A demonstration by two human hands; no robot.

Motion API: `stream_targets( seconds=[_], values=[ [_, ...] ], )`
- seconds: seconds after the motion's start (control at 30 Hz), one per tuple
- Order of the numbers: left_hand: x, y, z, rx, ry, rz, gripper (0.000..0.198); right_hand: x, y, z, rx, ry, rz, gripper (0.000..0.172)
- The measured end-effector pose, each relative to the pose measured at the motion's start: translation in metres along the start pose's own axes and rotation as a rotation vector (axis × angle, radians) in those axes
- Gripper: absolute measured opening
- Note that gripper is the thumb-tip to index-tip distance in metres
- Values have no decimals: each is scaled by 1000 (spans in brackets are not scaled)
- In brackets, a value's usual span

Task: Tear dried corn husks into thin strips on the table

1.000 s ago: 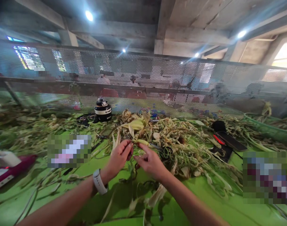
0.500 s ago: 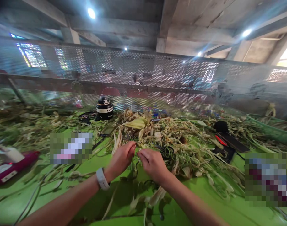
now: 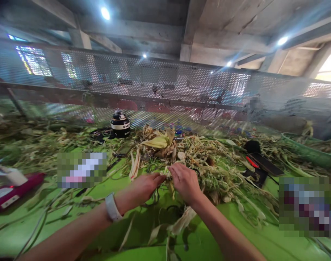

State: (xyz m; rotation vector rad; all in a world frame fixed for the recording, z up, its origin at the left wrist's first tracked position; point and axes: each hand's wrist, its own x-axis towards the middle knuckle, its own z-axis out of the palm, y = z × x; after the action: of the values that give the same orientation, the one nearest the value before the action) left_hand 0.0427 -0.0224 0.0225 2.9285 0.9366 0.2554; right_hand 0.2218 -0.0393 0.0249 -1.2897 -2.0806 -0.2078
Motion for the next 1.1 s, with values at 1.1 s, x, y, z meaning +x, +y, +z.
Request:
stream_targets(
  seconds=[1.1],
  values=[
    [5, -60, -17, -632, 904, -424, 17, -3, 30, -25, 348, -339, 206, 20]
  ],
)
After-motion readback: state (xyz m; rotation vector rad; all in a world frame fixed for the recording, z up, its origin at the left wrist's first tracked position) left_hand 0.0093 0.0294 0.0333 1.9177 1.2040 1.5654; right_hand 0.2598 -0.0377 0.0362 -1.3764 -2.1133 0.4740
